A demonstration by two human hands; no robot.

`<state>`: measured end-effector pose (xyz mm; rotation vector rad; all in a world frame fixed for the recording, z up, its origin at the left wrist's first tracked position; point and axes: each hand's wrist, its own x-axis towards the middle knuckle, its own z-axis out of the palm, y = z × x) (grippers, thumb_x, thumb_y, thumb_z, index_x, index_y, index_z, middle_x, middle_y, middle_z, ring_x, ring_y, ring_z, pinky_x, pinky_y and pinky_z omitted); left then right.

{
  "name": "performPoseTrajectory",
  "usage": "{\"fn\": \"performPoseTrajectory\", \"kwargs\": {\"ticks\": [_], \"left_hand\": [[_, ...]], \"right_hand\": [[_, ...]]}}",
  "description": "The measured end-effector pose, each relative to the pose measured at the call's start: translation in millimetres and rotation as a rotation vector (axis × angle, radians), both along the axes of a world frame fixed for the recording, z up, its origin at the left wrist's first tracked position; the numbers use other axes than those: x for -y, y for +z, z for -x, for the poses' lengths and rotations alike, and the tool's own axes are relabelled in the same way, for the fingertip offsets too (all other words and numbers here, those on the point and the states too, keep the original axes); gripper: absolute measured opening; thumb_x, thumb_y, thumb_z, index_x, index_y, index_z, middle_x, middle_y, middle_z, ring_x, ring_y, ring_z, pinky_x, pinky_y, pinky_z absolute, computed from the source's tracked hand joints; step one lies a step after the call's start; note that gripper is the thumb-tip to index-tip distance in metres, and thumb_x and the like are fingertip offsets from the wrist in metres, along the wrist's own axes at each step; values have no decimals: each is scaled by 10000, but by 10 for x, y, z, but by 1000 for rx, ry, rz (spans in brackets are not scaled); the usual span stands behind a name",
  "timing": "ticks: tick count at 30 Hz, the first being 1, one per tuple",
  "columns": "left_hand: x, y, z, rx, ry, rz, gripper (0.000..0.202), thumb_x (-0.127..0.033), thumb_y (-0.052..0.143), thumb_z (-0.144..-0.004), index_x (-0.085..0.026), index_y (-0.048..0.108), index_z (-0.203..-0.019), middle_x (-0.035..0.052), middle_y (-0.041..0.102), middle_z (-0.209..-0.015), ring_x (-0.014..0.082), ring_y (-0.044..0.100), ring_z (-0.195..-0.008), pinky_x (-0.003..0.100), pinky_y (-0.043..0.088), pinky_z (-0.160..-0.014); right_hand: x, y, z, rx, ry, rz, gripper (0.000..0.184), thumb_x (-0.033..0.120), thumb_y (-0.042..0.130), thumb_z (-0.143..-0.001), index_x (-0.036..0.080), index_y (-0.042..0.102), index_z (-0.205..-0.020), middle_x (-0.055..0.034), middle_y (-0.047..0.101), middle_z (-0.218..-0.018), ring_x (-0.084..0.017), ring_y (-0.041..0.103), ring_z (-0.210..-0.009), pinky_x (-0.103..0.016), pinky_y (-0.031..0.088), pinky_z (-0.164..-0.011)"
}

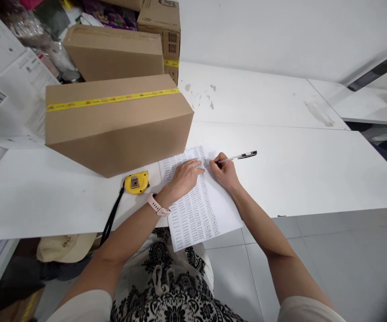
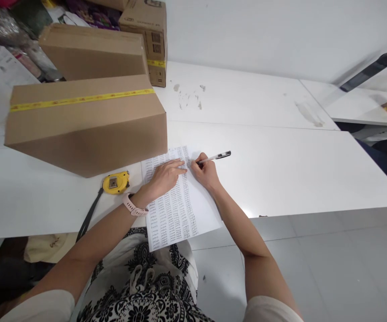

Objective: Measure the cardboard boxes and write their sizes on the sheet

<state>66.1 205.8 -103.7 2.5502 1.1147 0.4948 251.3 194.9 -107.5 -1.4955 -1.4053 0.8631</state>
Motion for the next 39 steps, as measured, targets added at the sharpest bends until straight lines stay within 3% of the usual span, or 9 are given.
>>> {"fn": "performPoseTrajectory", "kwargs": {"ticks": [39], "left_hand": [[20,70,-16,-37,11,1,473,81,473,-888,-198,801,-1084,108,706,-1323,265,613,-1308,425,533,-1081]], "right_hand": [[-6,-6,-14,7,-13,13,226,316,612,-798,231,427,-698,86,388,-552,-89,328,-515,-261,248,-512]]}}
